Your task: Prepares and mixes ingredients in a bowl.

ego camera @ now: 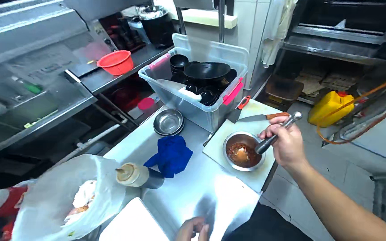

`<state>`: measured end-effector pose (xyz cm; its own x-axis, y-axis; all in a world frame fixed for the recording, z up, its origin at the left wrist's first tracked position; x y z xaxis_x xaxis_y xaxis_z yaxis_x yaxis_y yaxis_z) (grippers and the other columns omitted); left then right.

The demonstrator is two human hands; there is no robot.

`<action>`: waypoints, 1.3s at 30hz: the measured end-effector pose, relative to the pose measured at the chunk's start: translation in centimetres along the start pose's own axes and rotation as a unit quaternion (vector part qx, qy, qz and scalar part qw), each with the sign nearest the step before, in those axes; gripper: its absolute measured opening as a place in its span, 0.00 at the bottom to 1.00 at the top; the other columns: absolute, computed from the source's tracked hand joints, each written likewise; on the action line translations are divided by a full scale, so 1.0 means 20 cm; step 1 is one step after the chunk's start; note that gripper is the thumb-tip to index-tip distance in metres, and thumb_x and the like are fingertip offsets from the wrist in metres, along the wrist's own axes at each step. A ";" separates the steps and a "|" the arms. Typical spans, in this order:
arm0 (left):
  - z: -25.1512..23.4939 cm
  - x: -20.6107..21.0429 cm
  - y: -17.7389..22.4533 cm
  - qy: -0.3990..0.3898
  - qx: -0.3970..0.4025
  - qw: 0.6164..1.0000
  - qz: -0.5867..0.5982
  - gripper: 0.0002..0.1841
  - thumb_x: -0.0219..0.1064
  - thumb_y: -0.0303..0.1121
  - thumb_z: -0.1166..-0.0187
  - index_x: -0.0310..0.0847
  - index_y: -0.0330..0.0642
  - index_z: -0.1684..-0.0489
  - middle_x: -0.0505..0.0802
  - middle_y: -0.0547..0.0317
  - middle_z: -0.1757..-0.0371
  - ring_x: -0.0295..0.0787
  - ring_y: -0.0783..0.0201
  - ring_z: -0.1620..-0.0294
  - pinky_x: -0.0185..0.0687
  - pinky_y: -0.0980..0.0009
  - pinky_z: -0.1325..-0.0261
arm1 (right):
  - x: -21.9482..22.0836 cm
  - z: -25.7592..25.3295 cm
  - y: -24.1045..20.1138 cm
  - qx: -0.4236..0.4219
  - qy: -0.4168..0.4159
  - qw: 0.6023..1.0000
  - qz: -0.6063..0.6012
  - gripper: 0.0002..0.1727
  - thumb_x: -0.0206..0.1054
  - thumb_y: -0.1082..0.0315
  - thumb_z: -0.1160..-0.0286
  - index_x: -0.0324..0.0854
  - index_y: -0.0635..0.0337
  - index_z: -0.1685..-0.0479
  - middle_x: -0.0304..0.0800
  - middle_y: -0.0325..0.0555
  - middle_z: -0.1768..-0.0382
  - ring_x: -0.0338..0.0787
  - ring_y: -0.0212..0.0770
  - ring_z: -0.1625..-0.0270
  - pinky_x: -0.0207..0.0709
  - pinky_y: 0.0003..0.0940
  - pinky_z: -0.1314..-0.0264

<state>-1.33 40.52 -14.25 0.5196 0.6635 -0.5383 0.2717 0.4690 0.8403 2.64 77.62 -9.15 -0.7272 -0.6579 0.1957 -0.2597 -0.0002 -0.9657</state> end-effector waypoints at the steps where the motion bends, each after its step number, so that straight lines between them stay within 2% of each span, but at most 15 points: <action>1: -0.09 0.10 0.04 0.004 -0.017 1.000 0.013 0.16 0.70 0.36 0.19 0.86 0.33 0.43 0.92 0.52 0.59 0.91 0.62 0.57 0.90 0.61 0.50 | 0.01 -0.06 0.07 0.008 -0.031 0.999 0.016 0.12 0.55 0.67 0.19 0.77 0.49 0.42 0.86 0.37 0.72 0.90 0.37 0.68 0.88 0.40 0.58; 4: -0.35 0.43 0.12 0.025 -0.073 0.997 0.030 0.33 0.75 0.45 0.25 0.75 0.41 0.21 0.91 0.55 0.48 0.91 0.63 0.51 0.91 0.62 0.51 | 0.06 -0.16 0.38 0.093 -0.152 0.981 0.079 0.11 0.56 0.72 0.19 0.78 0.58 0.44 0.90 0.46 0.69 0.92 0.43 0.66 0.89 0.46 0.57; 6: -0.48 0.60 0.15 0.055 -0.087 0.994 0.022 0.45 0.76 0.53 0.29 0.65 0.44 0.12 0.88 0.55 0.43 0.89 0.63 0.47 0.91 0.64 0.53 | 0.06 -0.19 0.53 0.153 -0.220 0.958 0.105 0.10 0.58 0.72 0.19 0.79 0.59 0.45 0.88 0.48 0.67 0.89 0.44 0.67 0.87 0.44 0.59; 10: -0.61 0.79 0.24 0.107 -0.120 0.987 -0.016 0.61 0.81 0.65 0.43 0.54 0.45 0.06 0.82 0.47 0.32 0.85 0.56 0.40 0.89 0.60 0.49 | 0.07 -0.27 0.50 0.179 -0.278 0.942 0.063 0.09 0.63 0.66 0.22 0.80 0.53 0.48 0.80 0.43 0.73 0.80 0.39 0.75 0.78 0.35 0.70; 12: -0.65 0.84 0.25 0.127 -0.136 0.982 -0.044 0.67 0.83 0.70 0.51 0.52 0.47 0.05 0.79 0.44 0.28 0.82 0.51 0.34 0.87 0.54 0.38 | 0.08 -0.31 0.43 0.146 -0.299 0.943 0.000 0.09 0.64 0.57 0.21 0.81 0.52 0.58 0.73 0.39 0.80 0.75 0.35 0.79 0.74 0.32 0.73; 15: -0.69 0.91 0.24 0.128 -0.164 0.975 -0.074 0.72 0.83 0.72 0.56 0.48 0.48 0.04 0.78 0.43 0.28 0.79 0.47 0.31 0.84 0.50 0.33 | 0.10 -0.32 0.43 0.081 -0.359 0.930 -0.015 0.21 0.53 0.49 0.13 0.79 0.50 0.71 0.69 0.33 0.86 0.72 0.30 0.83 0.73 0.30 0.76; 19: -0.74 0.94 0.20 0.092 -0.159 0.983 -0.030 0.71 0.84 0.64 0.47 0.36 0.46 0.02 0.80 0.45 0.23 0.82 0.53 0.26 0.82 0.51 0.27 | 0.13 -0.32 0.53 0.096 -0.416 0.903 0.048 0.20 0.46 0.59 0.18 0.76 0.53 0.78 0.64 0.32 0.89 0.67 0.30 0.86 0.66 0.29 0.80; 22: -0.76 0.94 0.15 0.061 -0.163 0.984 -0.034 0.67 0.79 0.65 0.38 0.33 0.49 0.02 0.81 0.49 0.20 0.84 0.56 0.26 0.82 0.50 0.26 | 0.14 -0.37 0.42 0.035 -0.410 0.911 -0.004 0.23 0.47 0.55 0.14 0.75 0.51 0.79 0.66 0.32 0.88 0.68 0.29 0.85 0.67 0.27 0.79; 24: -0.77 0.95 0.14 0.075 -0.159 0.984 -0.036 0.57 0.72 0.61 0.27 0.37 0.49 0.02 0.90 0.50 0.32 0.93 0.56 0.39 0.88 0.49 0.35 | 0.13 -0.36 0.47 0.025 -0.413 0.910 0.002 0.24 0.47 0.54 0.13 0.76 0.51 0.79 0.70 0.33 0.85 0.70 0.29 0.83 0.69 0.28 0.78; 25: -0.77 0.96 0.14 0.104 -0.149 0.983 -0.035 0.47 0.66 0.54 0.20 0.43 0.47 0.03 0.95 0.52 0.45 0.96 0.58 0.54 0.91 0.51 0.45 | 0.13 -0.35 0.53 0.039 -0.421 0.906 0.027 0.23 0.47 0.56 0.16 0.77 0.53 0.79 0.71 0.33 0.85 0.71 0.30 0.83 0.69 0.29 0.78; 26: -0.77 0.97 0.15 0.141 -0.137 0.980 -0.034 0.39 0.60 0.45 0.15 0.50 0.44 0.05 0.95 0.55 0.63 0.90 0.62 0.71 0.90 0.55 0.61 | 0.13 -0.34 0.57 0.056 -0.427 0.901 0.046 0.21 0.46 0.57 0.17 0.76 0.53 0.79 0.68 0.32 0.87 0.70 0.30 0.84 0.68 0.30 0.78; 28: -0.79 0.97 0.15 0.162 -0.142 0.976 -0.034 0.33 0.52 0.36 0.14 0.54 0.44 0.06 0.93 0.56 0.72 0.86 0.63 0.80 0.88 0.57 0.67 | 0.14 -0.38 0.55 0.056 -0.432 0.899 0.050 0.22 0.45 0.57 0.17 0.74 0.52 0.80 0.66 0.33 0.88 0.69 0.31 0.85 0.67 0.30 0.79; 32: -0.81 0.97 0.14 0.210 -0.125 0.970 -0.013 0.32 0.55 0.33 0.18 0.63 0.43 0.09 0.94 0.56 0.71 0.85 0.65 0.81 0.87 0.61 0.70 | 0.14 -0.38 0.50 0.014 -0.433 0.901 -0.008 0.26 0.47 0.50 0.11 0.75 0.50 0.79 0.70 0.32 0.84 0.70 0.28 0.82 0.69 0.27 0.77; 36: -0.82 0.97 0.14 0.224 -0.128 0.966 0.009 0.32 0.56 0.31 0.19 0.64 0.43 0.10 0.96 0.55 0.65 0.87 0.66 0.79 0.89 0.62 0.68 | 0.16 -0.32 0.58 0.043 -0.482 0.875 0.019 0.23 0.47 0.54 0.14 0.75 0.51 0.80 0.70 0.29 0.84 0.69 0.26 0.81 0.67 0.26 0.75; 39: -0.83 0.97 0.14 0.222 -0.129 0.966 0.005 0.32 0.57 0.31 0.21 0.64 0.42 0.11 0.94 0.55 0.69 0.86 0.65 0.80 0.88 0.60 0.69 | 0.18 -0.31 0.52 0.030 -0.479 0.876 -0.034 0.25 0.48 0.51 0.11 0.74 0.49 0.80 0.70 0.29 0.84 0.70 0.25 0.80 0.68 0.26 0.75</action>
<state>-3.91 64.30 -23.47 0.1066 0.8271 -0.5519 0.0283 0.5523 0.8332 -6.61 79.95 -17.41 0.1642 -0.9853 0.0479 -0.2262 -0.0849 -0.9704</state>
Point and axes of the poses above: each hand's wrist, its own z-axis away from the middle knuckle, its own x-axis out of the palm, y = z × x, the point moved 5 cm from there along -z, towards the middle knuckle
